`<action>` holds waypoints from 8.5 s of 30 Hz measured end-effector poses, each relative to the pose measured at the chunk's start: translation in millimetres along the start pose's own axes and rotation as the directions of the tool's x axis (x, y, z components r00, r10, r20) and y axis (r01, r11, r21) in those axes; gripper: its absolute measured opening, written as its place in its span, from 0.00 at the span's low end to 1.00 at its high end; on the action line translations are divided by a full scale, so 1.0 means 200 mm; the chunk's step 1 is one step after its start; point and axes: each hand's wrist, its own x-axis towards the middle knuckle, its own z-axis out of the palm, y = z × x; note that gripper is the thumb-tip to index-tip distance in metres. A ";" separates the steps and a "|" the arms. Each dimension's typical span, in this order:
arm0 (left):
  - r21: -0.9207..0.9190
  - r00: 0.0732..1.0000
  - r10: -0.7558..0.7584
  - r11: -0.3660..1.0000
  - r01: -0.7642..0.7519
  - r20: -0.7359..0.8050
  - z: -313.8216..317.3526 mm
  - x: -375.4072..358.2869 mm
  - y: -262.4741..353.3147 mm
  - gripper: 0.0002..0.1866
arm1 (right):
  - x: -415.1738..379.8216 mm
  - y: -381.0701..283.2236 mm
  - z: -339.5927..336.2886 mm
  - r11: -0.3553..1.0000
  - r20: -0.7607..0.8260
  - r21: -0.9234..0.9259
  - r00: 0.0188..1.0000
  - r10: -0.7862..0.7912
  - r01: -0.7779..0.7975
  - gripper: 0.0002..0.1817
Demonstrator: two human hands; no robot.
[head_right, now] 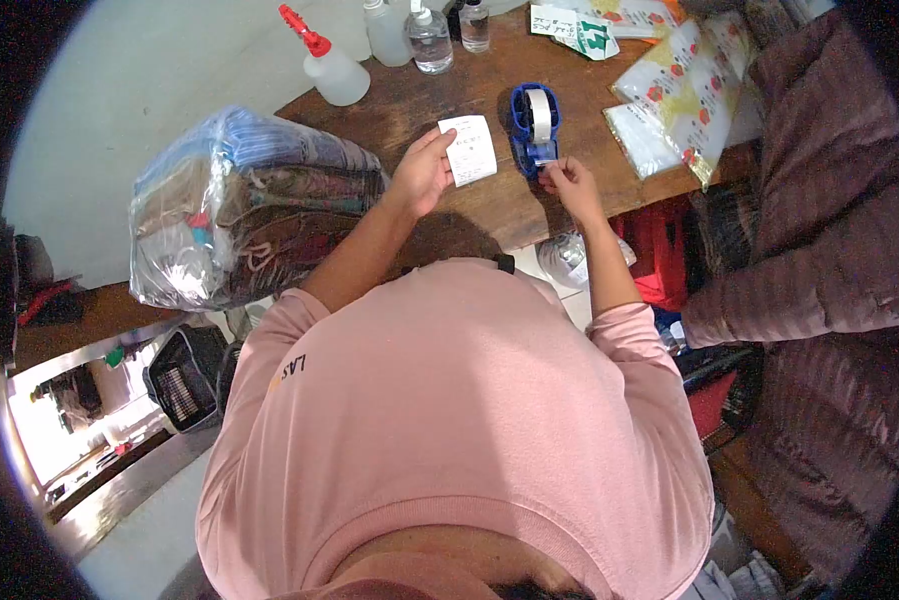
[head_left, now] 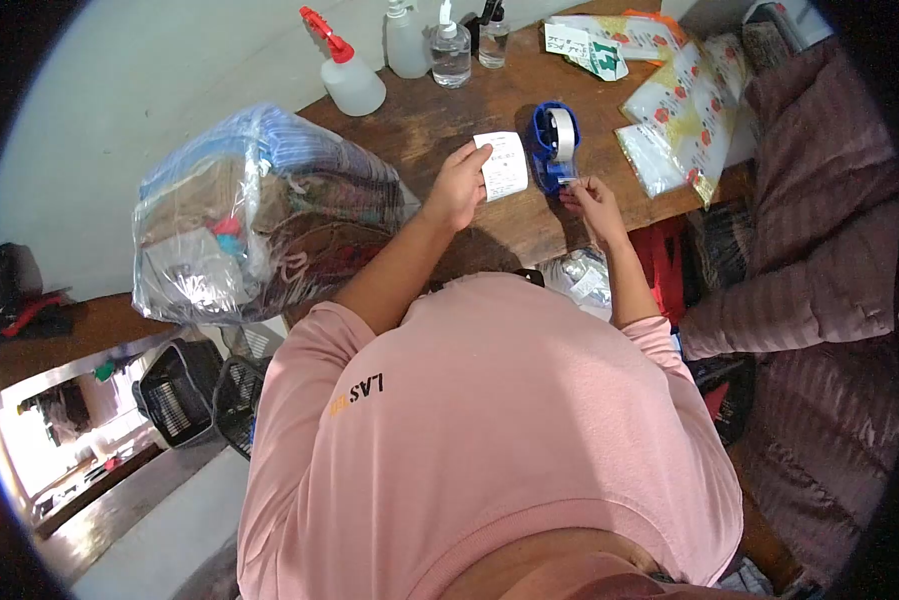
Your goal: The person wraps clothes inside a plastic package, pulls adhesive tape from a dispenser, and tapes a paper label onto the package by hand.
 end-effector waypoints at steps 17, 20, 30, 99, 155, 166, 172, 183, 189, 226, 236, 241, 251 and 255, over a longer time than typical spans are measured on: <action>0.171 0.990 0.013 0.985 -0.038 0.143 0.11 -0.11 0.03 0.13 | -0.04 0.09 -0.11 0.886 -0.095 -0.402 0.952 -0.290 0.230 0.09; 0.196 0.987 0.020 0.979 -0.052 0.161 0.11 -0.12 0.00 0.12 | -0.12 -0.25 -0.03 0.817 0.009 -0.359 0.877 -0.480 0.451 0.07; 0.208 0.983 -0.029 0.978 -0.010 0.184 0.16 -0.18 -0.06 0.12 | -0.27 -0.65 0.18 0.950 0.196 -0.057 0.937 -0.290 0.306 0.23; 0.033 0.982 0.074 0.996 -0.081 0.175 0.16 -0.15 0.03 0.16 | -0.13 0.03 -0.05 0.722 -0.043 -0.678 0.973 -0.228 0.139 0.16; 0.541 -0.157 0.620 0.500 -0.676 -0.769 -0.70 -1.18 0.29 0.09 | -0.29 -1.77 2.38 0.059 0.873 0.171 -0.179 0.454 0.984 0.23; 0.770 -0.264 0.735 0.522 -0.366 -0.624 -0.77 -1.09 0.24 0.11 | -0.29 -1.77 2.38 -0.128 0.893 0.260 -0.188 0.409 0.957 0.24; 0.744 -0.235 0.716 0.570 -0.348 -0.658 -0.99 -1.06 0.15 0.17 | -0.15 -1.77 2.33 -0.402 0.983 0.015 0.060 0.173 0.915 0.42; 0.899 -0.592 0.724 0.437 -0.005 -0.355 -0.76 -1.41 0.36 0.22 | 0.85 -1.38 0.63 0.593 0.400 -0.381 0.705 -0.586 0.710 0.17; 0.985 -0.599 0.784 -0.164 0.054 0.163 -0.48 -1.38 0.61 0.16 | 1.43 -0.39 -0.64 0.741 -0.278 -0.671 0.912 -0.303 0.042 0.20; 0.339 0.919 0.313 0.914 -0.223 -0.239 0.19 0.16 0.33 0.12 | 0.96 -0.66 -0.03 0.878 -0.008 -0.321 0.925 -0.379 0.356 0.26; 0.346 0.924 0.280 0.920 -0.181 -0.260 0.09 0.11 0.29 0.13 | 1.66 -0.02 -0.54 0.699 -0.420 -0.662 0.906 -0.048 -0.270 0.34; 0.244 0.938 0.197 0.961 -0.127 -0.286 0.04 0.12 0.26 0.14 | 1.25 -0.45 -0.23 0.652 -0.208 -0.667 0.750 -0.628 0.361 0.14; -0.119 0.974 0.143 0.979 -0.165 -0.176 0.14 0.08 0.28 0.17 | 0.35 -0.72 0.31 -0.065 0.561 -0.414 0.198 -0.803 0.908 0.23; 0.006 0.955 0.223 0.974 -0.226 -0.193 0.09 0.01 0.24 0.16 | 0.24 -0.69 0.34 -0.082 0.625 -0.366 0.180 -0.760 0.927 0.24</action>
